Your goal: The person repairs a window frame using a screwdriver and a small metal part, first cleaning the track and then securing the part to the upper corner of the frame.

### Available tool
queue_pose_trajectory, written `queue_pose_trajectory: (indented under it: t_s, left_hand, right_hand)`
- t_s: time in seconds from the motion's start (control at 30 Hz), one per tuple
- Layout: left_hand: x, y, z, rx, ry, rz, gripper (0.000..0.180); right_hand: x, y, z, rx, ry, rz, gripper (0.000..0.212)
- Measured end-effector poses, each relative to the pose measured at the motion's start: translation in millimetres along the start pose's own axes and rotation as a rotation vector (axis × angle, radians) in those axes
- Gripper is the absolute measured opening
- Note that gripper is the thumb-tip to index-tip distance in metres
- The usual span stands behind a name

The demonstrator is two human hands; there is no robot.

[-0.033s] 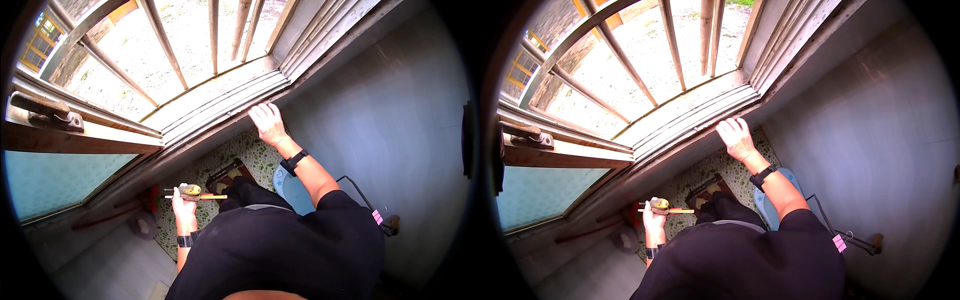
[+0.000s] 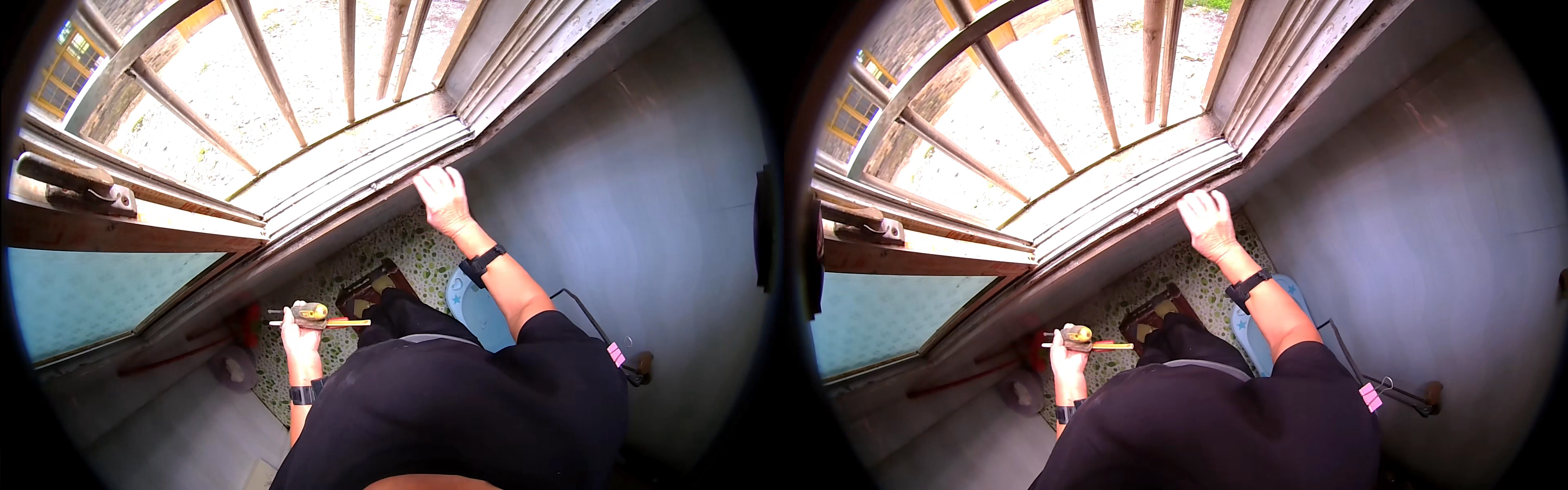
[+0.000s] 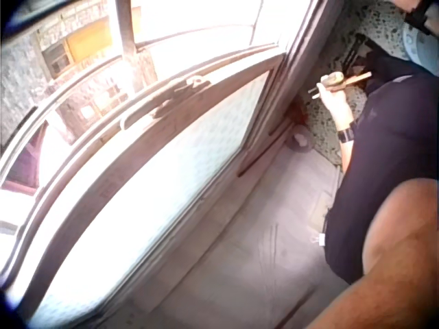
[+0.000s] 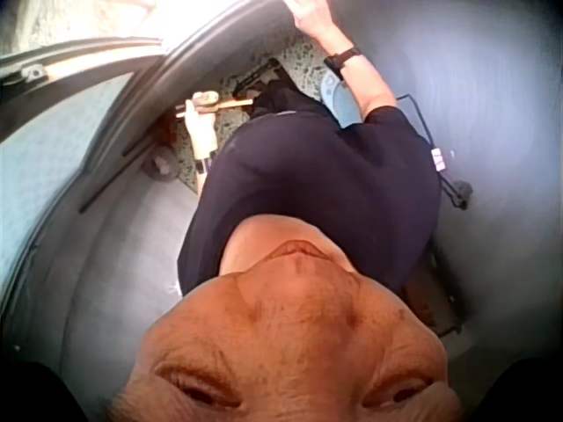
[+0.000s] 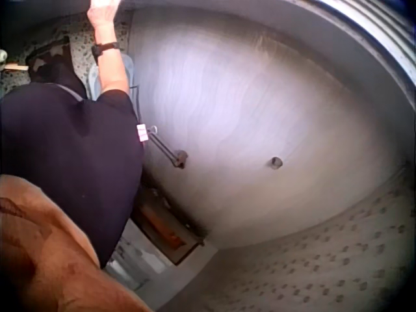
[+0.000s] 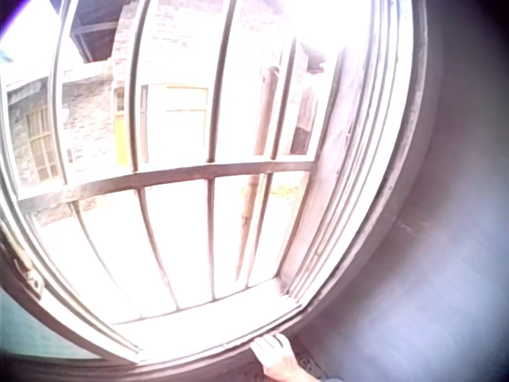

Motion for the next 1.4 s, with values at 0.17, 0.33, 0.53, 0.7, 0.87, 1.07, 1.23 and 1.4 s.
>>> queue_pose_trajectory:
  t_s: [0.17, 0.33, 0.53, 0.7, 0.87, 1.07, 1.23, 1.4]
  left_hand:
    - [1, 12, 1, 0.012, 0.002, -0.02, 0.032]
    - [-4, 2, 6, 0.001, 0.05, -0.036, 0.035]
    - [-10, -2, 8, -0.002, 0.062, -0.021, 0.035]
    - [-14, -4, 9, -0.029, 0.075, -0.013, 0.034]
    - [-15, -15, 14, 0.0, 0.093, 0.031, 0.035]
    - [-14, -6, 9, 0.033, 0.076, 0.034, 0.036]
    - [-7, -14, 9, 0.033, 0.063, -0.041, 0.037]
    - [-14, -16, 12, 0.079, 0.09, 0.047, 0.037]
  right_hand:
    - [11, 8, -31, 0.008, -0.159, -0.06, 0.04]
    - [10, 1, -34, 0.029, -0.107, -0.042, 0.04]
    - [29, 0, -74, -0.082, -0.315, -0.19, 0.042]
    - [21, -11, -102, -0.313, -0.577, -0.29, 0.046]
    - [9, -28, -80, -0.274, -0.604, -0.253, 0.052]
    - [28, -23, -94, -0.281, -0.627, -0.334, 0.016]
    - [26, -67, -136, -0.952, -0.911, -0.39, 0.018]
    - [14, -73, -137, -1.315, -1.001, -0.432, 0.011]
Point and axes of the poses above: each hand's wrist, its own x-axis away from the middle knuckle, its own y-axis out of the back of the hand, z = x × y, the point moved 6 cm from there along -x, towards the middle knuckle, and after that the axes turned 14 degrees about z, right-handed, at the moved point
